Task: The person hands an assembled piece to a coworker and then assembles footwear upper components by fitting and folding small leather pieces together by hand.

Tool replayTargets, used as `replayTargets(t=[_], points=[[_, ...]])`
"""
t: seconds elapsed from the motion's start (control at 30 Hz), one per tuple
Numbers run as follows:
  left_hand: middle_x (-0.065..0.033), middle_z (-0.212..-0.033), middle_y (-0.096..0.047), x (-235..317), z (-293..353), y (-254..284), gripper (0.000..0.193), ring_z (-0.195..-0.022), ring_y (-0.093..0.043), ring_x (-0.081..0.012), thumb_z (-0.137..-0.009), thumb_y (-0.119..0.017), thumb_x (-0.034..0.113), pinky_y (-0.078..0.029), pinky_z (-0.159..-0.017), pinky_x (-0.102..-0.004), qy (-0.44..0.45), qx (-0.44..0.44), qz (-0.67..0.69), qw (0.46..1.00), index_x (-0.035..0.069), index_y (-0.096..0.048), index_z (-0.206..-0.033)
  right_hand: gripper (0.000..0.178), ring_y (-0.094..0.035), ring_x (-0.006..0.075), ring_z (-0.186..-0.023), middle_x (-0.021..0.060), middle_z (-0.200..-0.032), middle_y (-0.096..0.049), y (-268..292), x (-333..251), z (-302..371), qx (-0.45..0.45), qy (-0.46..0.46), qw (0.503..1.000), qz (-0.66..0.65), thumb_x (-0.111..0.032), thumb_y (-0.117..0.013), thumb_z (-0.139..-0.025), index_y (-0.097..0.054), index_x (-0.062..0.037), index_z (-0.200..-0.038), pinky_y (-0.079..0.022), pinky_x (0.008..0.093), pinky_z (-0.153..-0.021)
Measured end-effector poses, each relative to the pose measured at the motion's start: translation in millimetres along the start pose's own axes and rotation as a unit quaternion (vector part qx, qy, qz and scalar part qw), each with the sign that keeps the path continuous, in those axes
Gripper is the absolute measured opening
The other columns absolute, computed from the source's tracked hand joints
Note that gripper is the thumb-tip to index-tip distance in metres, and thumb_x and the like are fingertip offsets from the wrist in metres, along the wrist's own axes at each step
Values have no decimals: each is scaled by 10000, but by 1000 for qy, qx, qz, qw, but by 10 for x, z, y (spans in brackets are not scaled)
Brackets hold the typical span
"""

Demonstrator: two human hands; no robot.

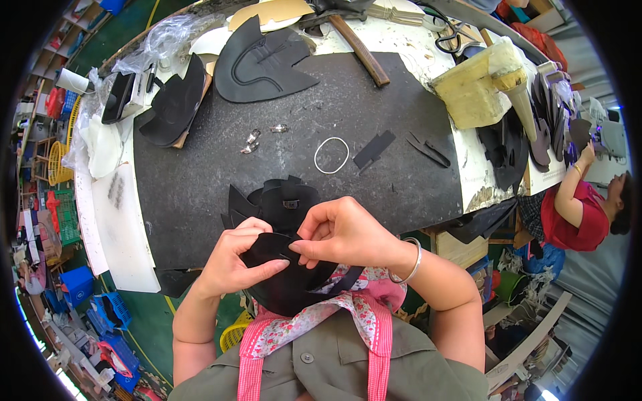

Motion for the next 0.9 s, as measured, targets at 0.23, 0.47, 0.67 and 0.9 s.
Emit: replayTargets(t=[0.23,0.47,0.67,0.9], points=[[-54,-790,-634,22,-72,54,235,-863,-564,-200,-674,-781,88,-458,-770,-319,14,-22,-43,999,6,-671,-865,175,-645,110,-590,81,-672,-644,74,59,-97,0,-41,999,17,-51,-709,-797,-543,-3,-770,-494,198,-489],[-92,-863,-615,-317,-495,645,283,-815,-623,-201,-757,-690,29,-495,-724,-311,110,165,-189,962,1,-590,-1020,302,-626,141,-574,99,-698,-611,381,-165,-349,-9,26,997,66,-6,-705,-773,-469,29,-958,-495,243,-463],[-137,-864,-603,-363,-639,638,142,-822,-597,-316,-773,-652,1,-491,-716,-365,-62,171,-468,865,-2,-611,-909,262,-640,137,-602,123,-778,-639,437,-525,-352,145,208,908,334,-32,-717,-764,-522,35,-925,-488,250,-525],[-123,-826,-652,135,-402,367,84,-739,-650,-255,-776,-669,-10,-519,-673,-327,-90,220,-170,956,11,-638,-851,186,-633,124,-783,79,-881,-630,345,-176,-230,143,178,966,-119,-34,-659,-845,-570,41,-991,-521,256,-664]])
Point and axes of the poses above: each hand's wrist, its own z-axis away from the middle knuckle, its own y-axis out of the back of the hand, x = y × z, the point moved 9 cm from there along -z, towards the middle knuckle
